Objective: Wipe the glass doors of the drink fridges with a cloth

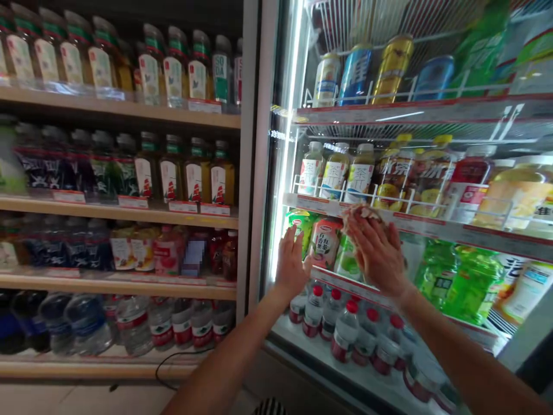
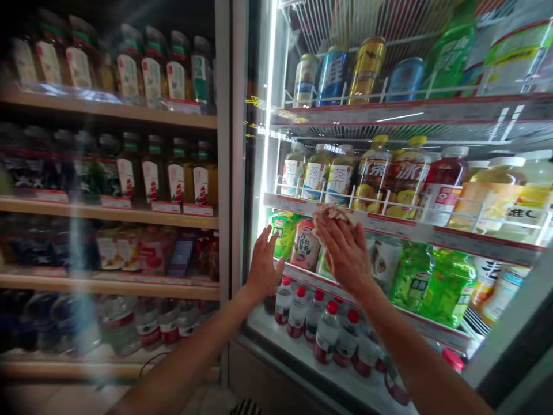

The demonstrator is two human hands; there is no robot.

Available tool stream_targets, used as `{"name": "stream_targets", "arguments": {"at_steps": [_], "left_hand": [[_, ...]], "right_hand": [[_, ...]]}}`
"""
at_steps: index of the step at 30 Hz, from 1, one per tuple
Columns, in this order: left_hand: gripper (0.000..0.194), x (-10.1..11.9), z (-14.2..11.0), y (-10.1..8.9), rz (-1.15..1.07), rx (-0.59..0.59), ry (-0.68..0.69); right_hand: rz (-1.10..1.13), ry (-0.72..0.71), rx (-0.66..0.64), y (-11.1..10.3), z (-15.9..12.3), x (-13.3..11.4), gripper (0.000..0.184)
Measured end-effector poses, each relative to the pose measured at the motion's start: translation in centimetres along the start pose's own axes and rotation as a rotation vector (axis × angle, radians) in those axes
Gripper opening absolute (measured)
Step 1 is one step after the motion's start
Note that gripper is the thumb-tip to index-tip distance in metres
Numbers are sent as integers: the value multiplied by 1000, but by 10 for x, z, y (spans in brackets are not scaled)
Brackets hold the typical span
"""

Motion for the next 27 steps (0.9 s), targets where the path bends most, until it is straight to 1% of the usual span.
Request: {"name": "stream_targets", "arguments": {"at_steps": [2,3,4,5,8,9,10,11,13,14,15,16,17,20,21,22,23,26,27], "left_hand": [[57,-7,7,-4,21,6,-7],[57,-11,10,-6,31,7,-12],[56,-14,12,-8,39,3,-15],[56,-18,13,-9,44,-5,-15],[55,-29,15,-13,48,-17,-20],[54,-34,15,-15,47,-12,-37],[53,-39,15,-16,45,-1,-62],[52,-44,17,-18,44,13,-91],[52,-55,21,-23,37,32,-141],[53,-60,23,-26,32,37,-154],[53,-64,26,-28,29,41,-160],[54,-67,28,-31,27,44,-158],[55,-70,30,-34,27,48,-151],[56,-74,32,-44,42,70,-135],[56,-75,33,-47,47,75,-127],[57,-76,34,-49,51,79,-120],[58,-75,35,-51,55,82,-115],[59,-72,40,-55,62,96,-109],[59,-69,43,-56,61,104,-103]], "right_hand": [[-9,125,88,-1,15,4,66],[-7,172,113,-1,21,4,67],[2,184,111,1,26,0,67],[18,151,82,5,29,-8,67],[88,-94,-79,23,34,-39,67],[105,-154,-109,28,38,-48,66],[113,-172,-118,32,44,-52,66],[113,-149,-108,35,53,-54,65],[101,-37,-48,39,73,-53,64],[100,12,-19,40,82,-54,63],[105,31,-8,43,88,-56,63],[117,14,-12,46,91,-62,62],[134,-40,-33,51,91,-69,62],[178,-278,-128,65,85,-95,59],[184,-322,-148,68,86,-99,59],[182,-326,-151,69,90,-100,59],[174,-291,-139,70,97,-98,59],[135,-102,-64,65,119,-84,60],[129,-80,-49,63,123,-80,60]]}}
Point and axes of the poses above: each hand's wrist, its own z-axis towards the middle knuckle, its own y-axis out of the palm, x = y × z, the point moved 2 cm from there along z, towards the middle knuckle
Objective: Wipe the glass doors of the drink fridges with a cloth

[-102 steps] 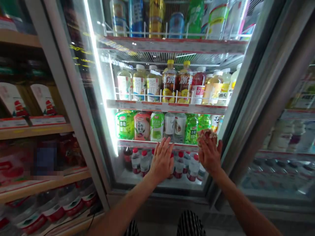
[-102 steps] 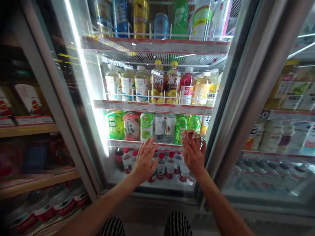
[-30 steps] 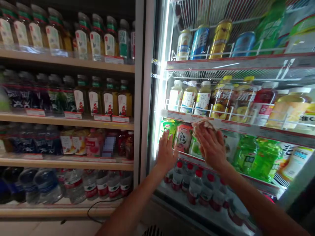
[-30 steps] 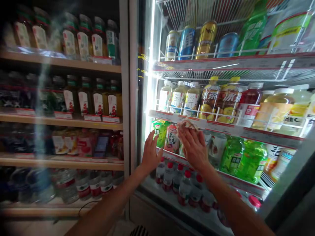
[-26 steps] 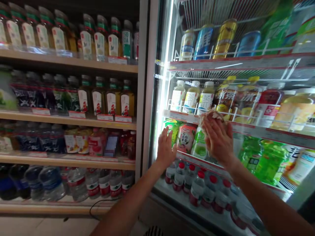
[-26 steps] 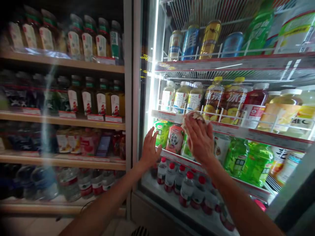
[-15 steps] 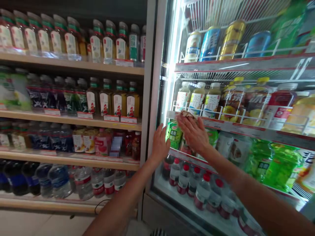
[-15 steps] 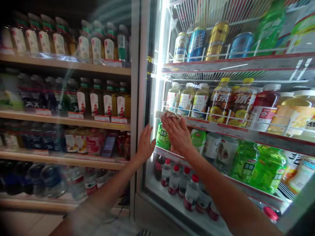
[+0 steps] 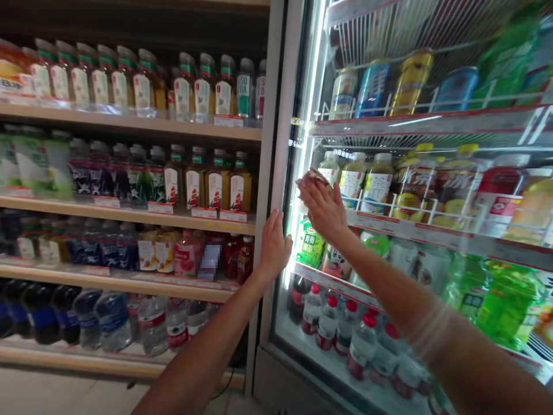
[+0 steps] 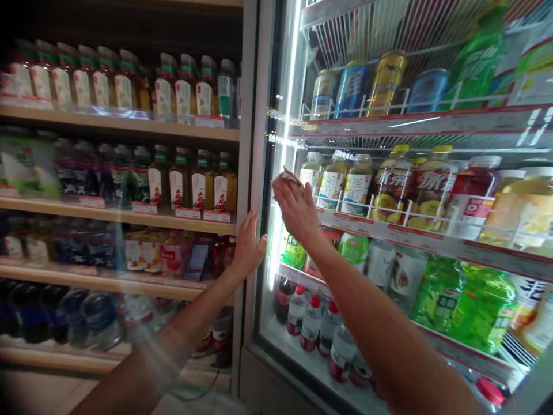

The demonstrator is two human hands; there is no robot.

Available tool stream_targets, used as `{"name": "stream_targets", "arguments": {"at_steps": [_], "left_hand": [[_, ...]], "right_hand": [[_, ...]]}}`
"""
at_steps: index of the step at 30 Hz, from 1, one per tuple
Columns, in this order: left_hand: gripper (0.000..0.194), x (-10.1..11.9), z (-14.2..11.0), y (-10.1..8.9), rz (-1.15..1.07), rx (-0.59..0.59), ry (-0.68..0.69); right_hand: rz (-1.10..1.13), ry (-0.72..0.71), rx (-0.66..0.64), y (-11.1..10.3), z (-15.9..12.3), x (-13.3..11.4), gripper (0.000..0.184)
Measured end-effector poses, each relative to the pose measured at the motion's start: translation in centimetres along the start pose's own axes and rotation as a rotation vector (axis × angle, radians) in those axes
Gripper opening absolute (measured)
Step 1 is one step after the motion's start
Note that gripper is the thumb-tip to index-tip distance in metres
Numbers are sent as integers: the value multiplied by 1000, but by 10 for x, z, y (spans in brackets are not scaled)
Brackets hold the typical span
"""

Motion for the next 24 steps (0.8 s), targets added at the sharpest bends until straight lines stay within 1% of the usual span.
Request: {"name": "stream_targets", "arguments": {"at_steps": [1,4,5,6,7,10,11,12,13,15,16,17,18,21,22,23,24], "left_hand": [[59,3,3,0,-3,9,9],[57,12,11,0,-15,32,50],[56,14,14,0,-15,34,59],[56,16,17,1,-12,36,63],[56,19,20,1,-10,40,65],[56,27,30,1,-10,51,73],[55,32,34,2,-13,55,82],[55,37,37,2,-16,58,97],[54,43,41,3,-18,56,118],[53,56,48,6,-17,50,169],[52,64,51,7,-14,47,195],[51,71,55,8,-8,44,222],[50,79,59,10,-3,41,248],[49,99,70,16,5,39,301],[49,104,73,19,3,38,310],[49,109,77,21,0,37,312],[48,112,80,25,-5,39,308]], "right_hand": [[0,-20,-3,-2,1,2,60],[17,-205,-79,-6,-4,3,60],[18,-239,-96,-8,-4,6,60],[14,-229,-95,-12,-3,12,59],[4,-178,-74,-18,0,20,59],[-37,63,45,-39,10,49,60],[-48,108,70,-46,9,56,60],[-58,115,73,-51,6,61,60],[-66,85,55,-55,2,64,60],[-84,-23,-14,-62,-11,70,61],[-99,-52,-35,-65,-16,74,62],[-120,-42,-32,-70,-20,80,63],[-147,9,-3,-76,-24,88,63],[-231,238,151,-95,-33,113,64],[-250,266,177,-100,-37,118,64],[-261,244,174,-104,-43,121,64],[-266,178,149,-106,-49,123,65]]}}
Point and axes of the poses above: each hand's wrist, its own z-axis towards the middle knuckle, its own y-axis out of the palm, x = y × z, the point moved 2 cm from there along z, towards the middle knuckle
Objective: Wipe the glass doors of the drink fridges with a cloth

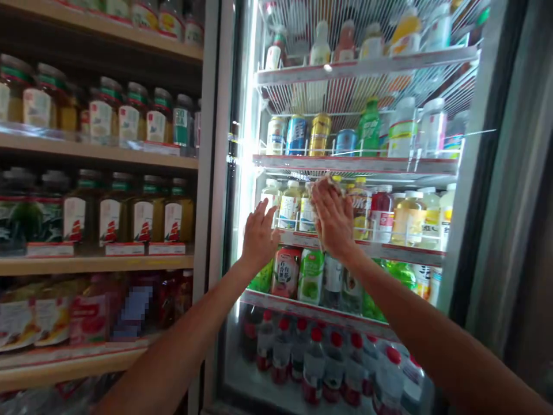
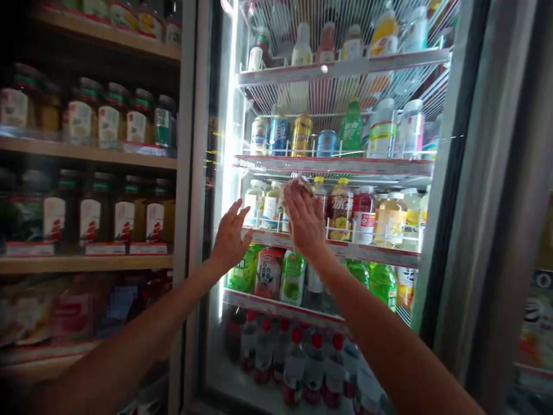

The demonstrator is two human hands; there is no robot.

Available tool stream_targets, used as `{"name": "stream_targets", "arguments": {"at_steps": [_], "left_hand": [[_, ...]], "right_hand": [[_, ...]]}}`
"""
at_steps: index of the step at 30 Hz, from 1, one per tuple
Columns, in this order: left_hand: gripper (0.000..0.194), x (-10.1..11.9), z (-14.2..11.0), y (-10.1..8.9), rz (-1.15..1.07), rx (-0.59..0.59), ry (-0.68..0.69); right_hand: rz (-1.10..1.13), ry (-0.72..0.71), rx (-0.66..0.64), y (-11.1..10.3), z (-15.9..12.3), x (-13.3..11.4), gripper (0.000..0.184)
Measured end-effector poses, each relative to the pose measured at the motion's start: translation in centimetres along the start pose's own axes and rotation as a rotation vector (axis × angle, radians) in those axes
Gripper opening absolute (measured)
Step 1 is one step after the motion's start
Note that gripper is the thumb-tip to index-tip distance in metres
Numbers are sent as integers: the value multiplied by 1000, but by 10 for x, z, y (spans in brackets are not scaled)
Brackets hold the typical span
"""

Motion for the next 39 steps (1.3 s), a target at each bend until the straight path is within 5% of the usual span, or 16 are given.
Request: {"name": "stream_targets", "arguments": {"at_steps": [2,4,8,14,18,20,24,26,30,32,37,39], "left_hand": [[48,2,6,7,-10,8,-18],[47,1,10,14,-18,25,-35],[46,2,15,24,-6,96,-36],[50,1,35,28,38,143,43],[52,-6,54,27,65,152,13],[52,-7,59,28,64,169,-6],[52,-9,61,25,62,157,-2],[52,-14,65,21,77,122,26],[52,-31,78,8,155,103,23],[53,-37,85,5,169,108,-15],[52,-39,89,2,132,84,-54],[51,-39,88,-1,145,63,-54]], "right_hand": [[-3,-162,-55,-4,-10,8,66],[-37,-170,-62,-11,-15,26,65],[-155,211,131,-36,-18,81,62],[-187,158,87,-65,-49,138,60],[-223,466,370,-78,-41,175,57],[-181,443,393,-73,-29,165,57],[-60,47,64,-55,-16,114,62],[-58,-28,-18,-54,-11,111,63],[-151,352,304,-65,16,154,57],[-144,391,404,-64,30,156,58],[-30,-119,42,-38,48,90,65],[-43,-136,3,-34,54,83,65]]}}
Point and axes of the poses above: each hand's wrist, its own z-axis towards the middle knuckle, its own y-axis out of the palm, x = y × z, the point moved 2 cm from there along z, towards the middle knuckle
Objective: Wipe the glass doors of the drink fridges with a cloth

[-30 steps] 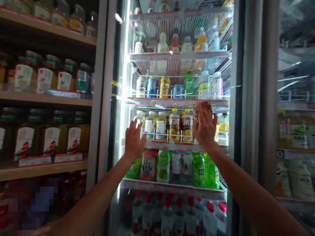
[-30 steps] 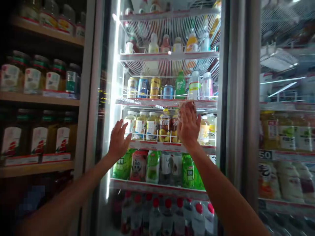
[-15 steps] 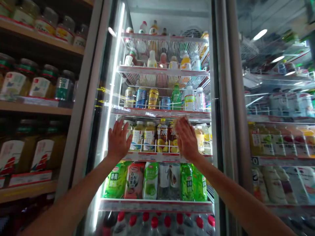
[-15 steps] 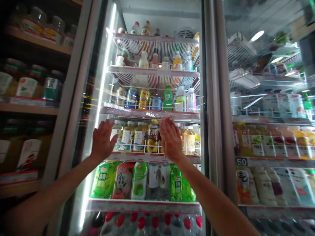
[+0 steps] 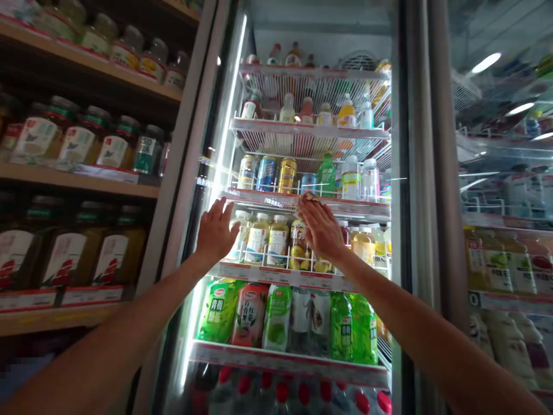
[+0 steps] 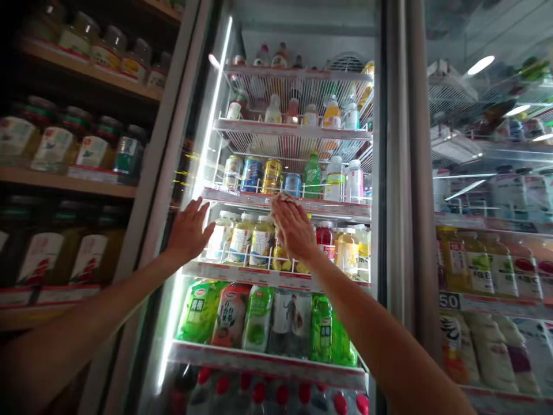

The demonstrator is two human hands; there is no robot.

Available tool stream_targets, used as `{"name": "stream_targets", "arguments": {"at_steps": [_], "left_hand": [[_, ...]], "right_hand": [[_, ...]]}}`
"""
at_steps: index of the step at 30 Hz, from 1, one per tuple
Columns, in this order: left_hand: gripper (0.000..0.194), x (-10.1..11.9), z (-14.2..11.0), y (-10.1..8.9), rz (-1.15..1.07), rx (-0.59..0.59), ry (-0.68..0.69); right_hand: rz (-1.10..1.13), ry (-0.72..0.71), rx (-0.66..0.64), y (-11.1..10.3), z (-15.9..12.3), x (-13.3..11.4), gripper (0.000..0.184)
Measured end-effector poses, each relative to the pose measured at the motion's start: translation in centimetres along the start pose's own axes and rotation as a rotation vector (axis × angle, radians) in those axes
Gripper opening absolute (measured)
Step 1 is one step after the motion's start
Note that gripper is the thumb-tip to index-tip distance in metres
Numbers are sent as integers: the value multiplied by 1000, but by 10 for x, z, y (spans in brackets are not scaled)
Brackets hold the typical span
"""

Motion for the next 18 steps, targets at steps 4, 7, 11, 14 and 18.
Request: {"name": "stream_targets", "arguments": {"at_steps": [4,7,11,14,18], "left_hand": [[51,-2,-2,-6,45,-43,13],[50,-3,-6,-8,44,-55,7],[49,-11,-11,-9,35,-51,-6],[49,-23,-15,-11,34,-26,-43],[49,-40,-22,-15,56,-28,-106]], "right_hand": [[-46,315,241,0,21,21,62],[8,186,200,9,33,3,65],[58,-176,-75,23,42,-40,65],[38,7,2,25,60,-40,61],[72,113,86,34,75,-52,60]]}}
Point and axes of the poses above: each hand's wrist, its own z-axis towards the middle knuckle, its own y-axis out of the palm, x = y × z, the point moved 2 cm from there along z, towards the middle knuckle
